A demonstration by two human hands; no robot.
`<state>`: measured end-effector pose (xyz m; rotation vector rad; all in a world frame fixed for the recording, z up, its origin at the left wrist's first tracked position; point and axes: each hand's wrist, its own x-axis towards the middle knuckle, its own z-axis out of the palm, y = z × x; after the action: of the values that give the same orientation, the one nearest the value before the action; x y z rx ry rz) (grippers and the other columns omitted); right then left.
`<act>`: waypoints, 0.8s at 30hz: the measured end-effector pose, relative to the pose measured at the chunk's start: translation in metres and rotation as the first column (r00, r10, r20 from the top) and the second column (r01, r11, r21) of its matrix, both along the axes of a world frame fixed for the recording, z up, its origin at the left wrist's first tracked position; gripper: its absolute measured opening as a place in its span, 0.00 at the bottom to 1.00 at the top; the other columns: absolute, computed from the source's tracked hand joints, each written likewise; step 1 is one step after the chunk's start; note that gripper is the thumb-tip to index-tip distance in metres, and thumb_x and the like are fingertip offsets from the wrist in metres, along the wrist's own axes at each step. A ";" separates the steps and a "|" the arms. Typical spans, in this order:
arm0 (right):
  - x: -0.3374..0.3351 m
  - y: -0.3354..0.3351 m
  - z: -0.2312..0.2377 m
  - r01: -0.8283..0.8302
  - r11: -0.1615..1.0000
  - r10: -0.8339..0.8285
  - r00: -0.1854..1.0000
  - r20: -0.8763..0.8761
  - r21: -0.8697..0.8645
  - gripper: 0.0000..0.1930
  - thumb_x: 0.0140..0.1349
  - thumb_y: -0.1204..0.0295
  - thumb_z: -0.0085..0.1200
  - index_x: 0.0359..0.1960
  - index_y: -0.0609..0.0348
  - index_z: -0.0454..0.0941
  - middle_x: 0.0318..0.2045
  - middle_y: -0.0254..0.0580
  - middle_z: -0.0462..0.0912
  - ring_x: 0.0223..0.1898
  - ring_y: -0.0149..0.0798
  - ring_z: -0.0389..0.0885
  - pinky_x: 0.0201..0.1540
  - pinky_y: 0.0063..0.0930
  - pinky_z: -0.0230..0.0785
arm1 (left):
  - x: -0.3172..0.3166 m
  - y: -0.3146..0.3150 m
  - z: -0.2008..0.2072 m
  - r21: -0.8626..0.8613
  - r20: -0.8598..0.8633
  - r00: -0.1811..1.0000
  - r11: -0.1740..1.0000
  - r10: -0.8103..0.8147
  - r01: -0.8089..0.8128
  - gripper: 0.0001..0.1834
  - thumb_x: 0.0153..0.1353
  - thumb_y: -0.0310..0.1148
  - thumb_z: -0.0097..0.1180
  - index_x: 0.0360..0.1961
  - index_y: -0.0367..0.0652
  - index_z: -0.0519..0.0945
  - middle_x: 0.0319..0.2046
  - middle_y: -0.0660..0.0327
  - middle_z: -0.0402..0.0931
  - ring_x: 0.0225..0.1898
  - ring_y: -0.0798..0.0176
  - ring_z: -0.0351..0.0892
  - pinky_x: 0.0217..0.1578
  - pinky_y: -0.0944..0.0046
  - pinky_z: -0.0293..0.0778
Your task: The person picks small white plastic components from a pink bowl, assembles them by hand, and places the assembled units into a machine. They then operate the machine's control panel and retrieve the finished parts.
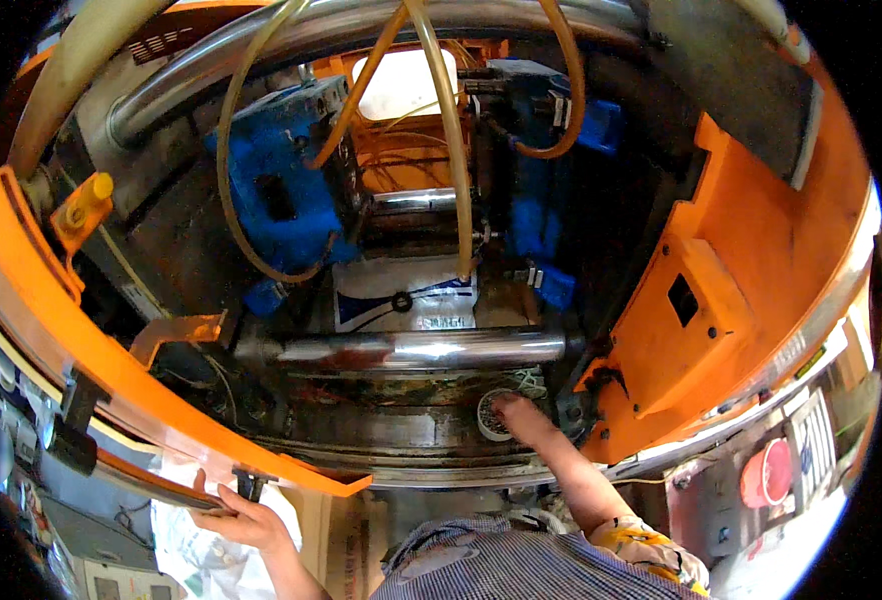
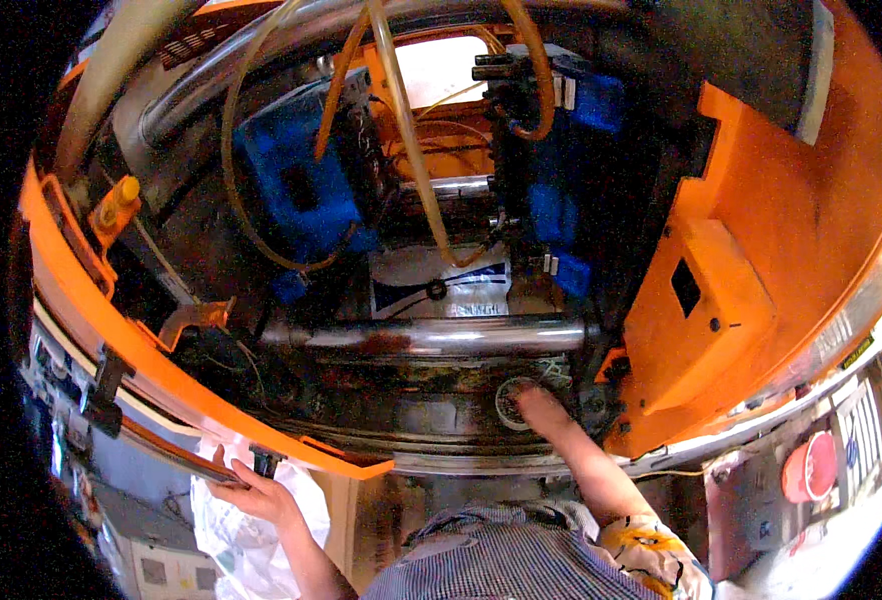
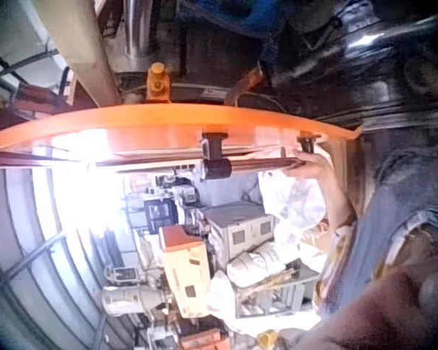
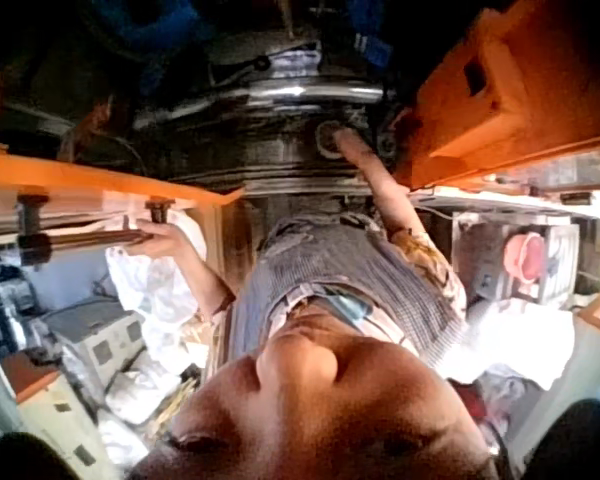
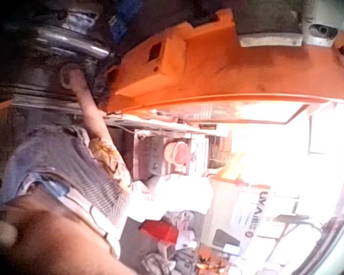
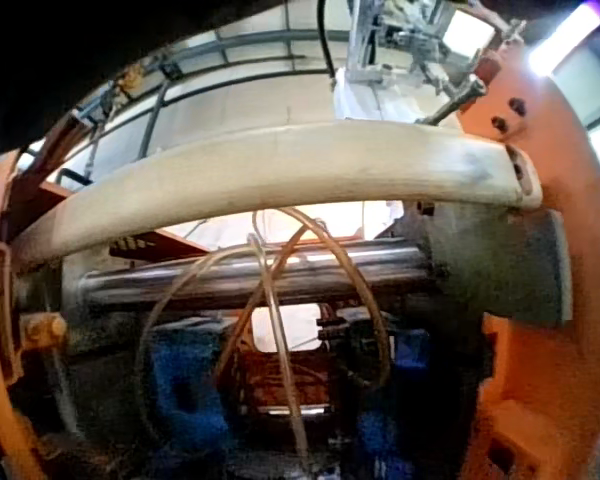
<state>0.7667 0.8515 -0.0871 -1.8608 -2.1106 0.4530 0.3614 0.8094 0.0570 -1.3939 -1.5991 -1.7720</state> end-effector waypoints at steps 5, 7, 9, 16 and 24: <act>0.012 -0.005 -0.015 0.083 0.995 -0.075 0.985 -0.156 0.048 0.08 0.53 0.74 0.53 0.36 0.59 0.75 0.35 0.53 0.76 0.39 0.54 0.75 0.40 0.40 0.69 | -0.002 -0.009 0.010 -0.053 0.104 0.989 0.992 -0.104 0.110 0.25 0.64 0.29 0.43 0.56 0.27 0.49 0.56 0.40 0.55 0.54 0.47 0.61 0.55 0.53 0.59; 0.006 -0.011 0.002 0.106 0.978 -0.055 0.963 -0.266 0.181 0.06 0.52 0.76 0.53 0.33 0.61 0.75 0.32 0.53 0.76 0.35 0.54 0.75 0.36 0.39 0.69 | 0.000 -0.014 0.010 0.074 -0.013 0.998 0.995 -0.065 0.066 0.29 0.63 0.33 0.45 0.59 0.28 0.51 0.59 0.41 0.52 0.57 0.45 0.60 0.58 0.50 0.55; 0.008 -0.012 -0.007 0.222 0.975 -0.194 0.900 -0.390 0.028 0.06 0.51 0.78 0.54 0.31 0.63 0.74 0.25 0.52 0.75 0.27 0.51 0.75 0.30 0.35 0.67 | 0.004 -0.025 0.014 0.213 -0.349 0.928 0.954 -0.128 0.212 0.30 0.62 0.36 0.44 0.59 0.28 0.51 0.59 0.41 0.50 0.57 0.46 0.60 0.58 0.48 0.53; -0.020 -0.015 0.046 0.142 0.957 0.003 0.866 -0.501 0.251 0.07 0.51 0.77 0.57 0.31 0.64 0.74 0.26 0.49 0.75 0.28 0.45 0.77 0.31 0.32 0.68 | 0.118 0.009 -0.050 -0.073 0.924 -0.003 -0.185 -0.383 0.980 0.20 0.68 0.40 0.36 0.43 0.33 0.72 0.38 0.53 0.74 0.39 0.60 0.76 0.42 0.62 0.71; -0.077 0.004 0.087 -0.147 0.934 0.282 0.864 -0.416 0.326 0.09 0.50 0.76 0.55 0.35 0.61 0.75 0.33 0.46 0.75 0.37 0.49 0.76 0.41 0.34 0.70 | 0.193 0.078 -0.071 0.524 0.801 -0.501 0.021 0.329 0.851 0.19 0.68 0.45 0.32 0.40 0.38 0.67 0.31 0.62 0.69 0.30 0.64 0.69 0.43 0.58 0.67</act>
<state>0.6897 0.8554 0.0002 -1.2143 -1.9372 0.5435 0.5545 0.8872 -0.0142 -1.0602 -3.2774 -4.1223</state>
